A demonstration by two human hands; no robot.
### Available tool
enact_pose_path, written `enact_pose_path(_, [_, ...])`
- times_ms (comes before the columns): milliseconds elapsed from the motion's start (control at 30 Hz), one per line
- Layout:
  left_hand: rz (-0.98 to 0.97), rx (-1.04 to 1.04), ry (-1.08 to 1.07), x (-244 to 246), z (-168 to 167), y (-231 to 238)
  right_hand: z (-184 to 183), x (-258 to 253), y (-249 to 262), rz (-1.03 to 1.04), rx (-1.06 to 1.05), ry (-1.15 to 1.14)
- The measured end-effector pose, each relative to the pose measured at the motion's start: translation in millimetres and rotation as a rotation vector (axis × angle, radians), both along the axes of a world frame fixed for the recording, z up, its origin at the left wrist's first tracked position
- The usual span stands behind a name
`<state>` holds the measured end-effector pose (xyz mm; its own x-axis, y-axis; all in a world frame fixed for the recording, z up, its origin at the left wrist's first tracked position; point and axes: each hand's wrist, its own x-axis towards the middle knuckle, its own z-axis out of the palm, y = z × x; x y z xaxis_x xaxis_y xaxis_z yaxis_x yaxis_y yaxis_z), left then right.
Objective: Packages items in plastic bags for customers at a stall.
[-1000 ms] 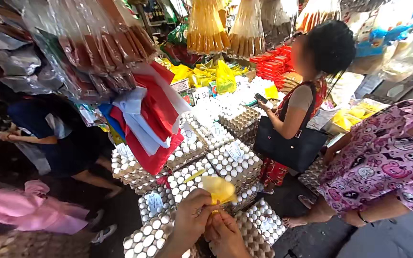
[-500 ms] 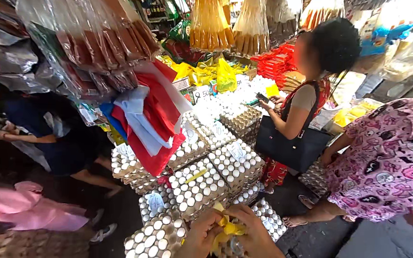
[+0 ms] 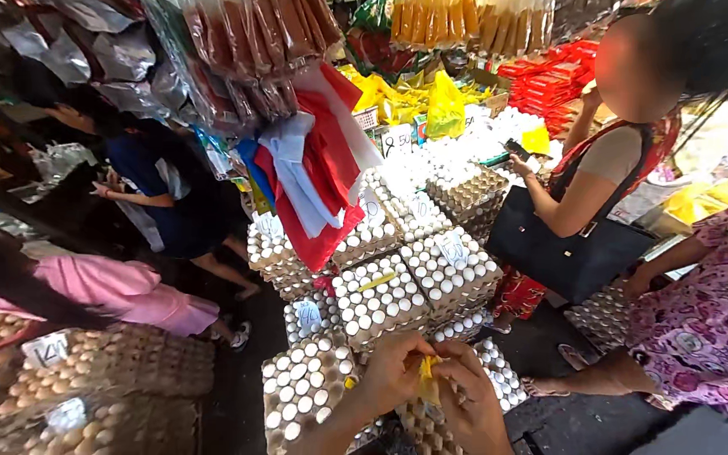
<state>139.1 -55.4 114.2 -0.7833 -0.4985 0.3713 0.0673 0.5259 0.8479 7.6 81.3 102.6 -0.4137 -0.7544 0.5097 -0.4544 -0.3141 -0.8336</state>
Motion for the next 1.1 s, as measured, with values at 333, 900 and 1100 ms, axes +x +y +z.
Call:
enact_pose_path(333, [0.049,0.239,-0.031,10.2,3.2,10.2,3.2,-9.6,-6.4,-0.110,0.174,0.255])
enact_pose_path(900, [-0.192,0.089,-0.055,73.4,3.8,-45.9,-33.5,93.0,-41.0,0.055,0.260,-0.304])
enact_pose_path(1100, [-0.238,-0.794,-0.270,47.9,64.2,-162.3,-41.3,138.8,-46.8,-0.016,0.194,-0.782])
